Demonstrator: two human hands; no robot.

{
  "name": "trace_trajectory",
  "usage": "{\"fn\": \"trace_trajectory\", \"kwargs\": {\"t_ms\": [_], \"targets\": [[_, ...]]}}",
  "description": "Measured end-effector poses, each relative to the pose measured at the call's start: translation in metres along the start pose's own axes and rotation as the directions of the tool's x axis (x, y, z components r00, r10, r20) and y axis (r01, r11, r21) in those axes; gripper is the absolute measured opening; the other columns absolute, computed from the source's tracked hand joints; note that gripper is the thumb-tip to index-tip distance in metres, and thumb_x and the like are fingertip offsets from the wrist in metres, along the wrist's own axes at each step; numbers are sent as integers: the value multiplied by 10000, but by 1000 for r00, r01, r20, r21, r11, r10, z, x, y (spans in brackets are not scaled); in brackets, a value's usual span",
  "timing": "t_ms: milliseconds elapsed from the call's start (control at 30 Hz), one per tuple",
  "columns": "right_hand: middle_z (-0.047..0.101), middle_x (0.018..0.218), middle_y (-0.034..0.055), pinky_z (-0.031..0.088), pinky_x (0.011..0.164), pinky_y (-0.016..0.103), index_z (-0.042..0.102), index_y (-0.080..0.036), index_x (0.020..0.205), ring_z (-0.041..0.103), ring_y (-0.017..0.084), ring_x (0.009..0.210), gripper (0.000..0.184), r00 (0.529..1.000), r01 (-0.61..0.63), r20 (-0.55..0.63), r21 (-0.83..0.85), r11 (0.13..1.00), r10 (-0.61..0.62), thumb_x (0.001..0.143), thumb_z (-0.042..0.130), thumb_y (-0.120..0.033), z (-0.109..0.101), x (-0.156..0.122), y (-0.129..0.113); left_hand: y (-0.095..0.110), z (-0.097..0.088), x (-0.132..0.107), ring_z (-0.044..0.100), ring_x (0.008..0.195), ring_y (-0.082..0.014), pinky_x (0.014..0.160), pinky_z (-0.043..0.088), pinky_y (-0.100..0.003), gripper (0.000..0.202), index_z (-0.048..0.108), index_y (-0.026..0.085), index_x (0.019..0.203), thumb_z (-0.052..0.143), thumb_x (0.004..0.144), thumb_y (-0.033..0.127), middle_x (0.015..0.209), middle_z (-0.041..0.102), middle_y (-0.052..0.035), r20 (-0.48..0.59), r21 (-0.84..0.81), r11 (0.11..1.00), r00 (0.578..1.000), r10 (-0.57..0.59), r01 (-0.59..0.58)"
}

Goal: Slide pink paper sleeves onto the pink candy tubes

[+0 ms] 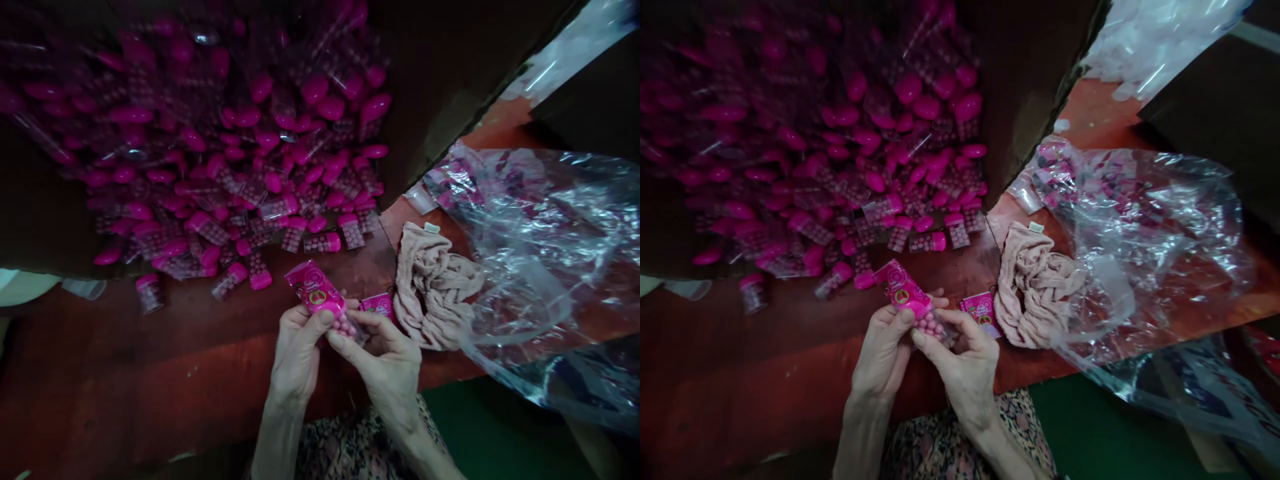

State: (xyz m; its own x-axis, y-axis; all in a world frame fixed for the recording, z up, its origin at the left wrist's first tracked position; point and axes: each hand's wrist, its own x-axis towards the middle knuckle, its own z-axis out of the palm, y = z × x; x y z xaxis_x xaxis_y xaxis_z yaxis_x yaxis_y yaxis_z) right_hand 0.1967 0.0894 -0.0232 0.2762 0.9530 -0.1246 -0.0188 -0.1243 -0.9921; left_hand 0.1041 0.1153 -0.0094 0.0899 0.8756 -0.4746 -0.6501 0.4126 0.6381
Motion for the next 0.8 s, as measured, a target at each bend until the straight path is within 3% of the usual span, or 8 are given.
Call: {"fn": "trace_trajectory", "kwargs": {"t_ms": [167,233,433,533,700,800], "targets": [[703,778,-19,551,621,209,660,-224,892,656,117,646,245,991,124,-28,-151,981,-130,667,739,-168,4,-6,4,-8,5,-8,655,637,-167,697,512,-301,119,722,140,702,695,701,256,663,718,-63,-222,7,998,973,69,-69],[699,767,-25,544,610,197,662,-231,892,645,108,631,249,992,123,2,-155,980,-124,664,742,-172,4,-5,3,-9,5,-11,644,622,-150,678,508,-281,112,725,148,726,709,686,251,685,721,-55,-264,6,994,959,103,-105],[707,690,-27,554,563,185,655,-210,805,652,107,594,205,985,-140,113,95,986,129,630,762,-221,4,2,-3,-1,-3,-10,618,666,-123,699,483,-232,134,725,146,727,694,707,275,700,712,-46,-251,33,985,953,171,-168],[697,678,-27,541,529,178,651,-206,806,636,102,568,197,992,-100,75,26,995,97,639,755,-216,5,0,-3,-2,-3,-10,600,618,-106,643,478,-211,96,726,146,724,713,684,233,687,705,-35,-256,64,988,955,150,-138],[680,682,-24,505,491,178,654,-205,845,596,96,529,197,994,99,-22,-221,970,-107,667,738,-213,3,-9,0,-12,-1,-12,586,576,-96,603,485,-209,78,722,156,718,713,682,224,680,702,-19,-279,82,990,951,132,-113],[679,684,-16,502,489,187,659,-198,846,591,101,524,196,995,95,-16,-242,966,-102,668,737,-223,2,-8,-1,-12,-3,-11,601,588,-102,620,490,-213,76,716,149,693,716,677,224,670,702,-23,-276,56,994,955,106,-94]]}}
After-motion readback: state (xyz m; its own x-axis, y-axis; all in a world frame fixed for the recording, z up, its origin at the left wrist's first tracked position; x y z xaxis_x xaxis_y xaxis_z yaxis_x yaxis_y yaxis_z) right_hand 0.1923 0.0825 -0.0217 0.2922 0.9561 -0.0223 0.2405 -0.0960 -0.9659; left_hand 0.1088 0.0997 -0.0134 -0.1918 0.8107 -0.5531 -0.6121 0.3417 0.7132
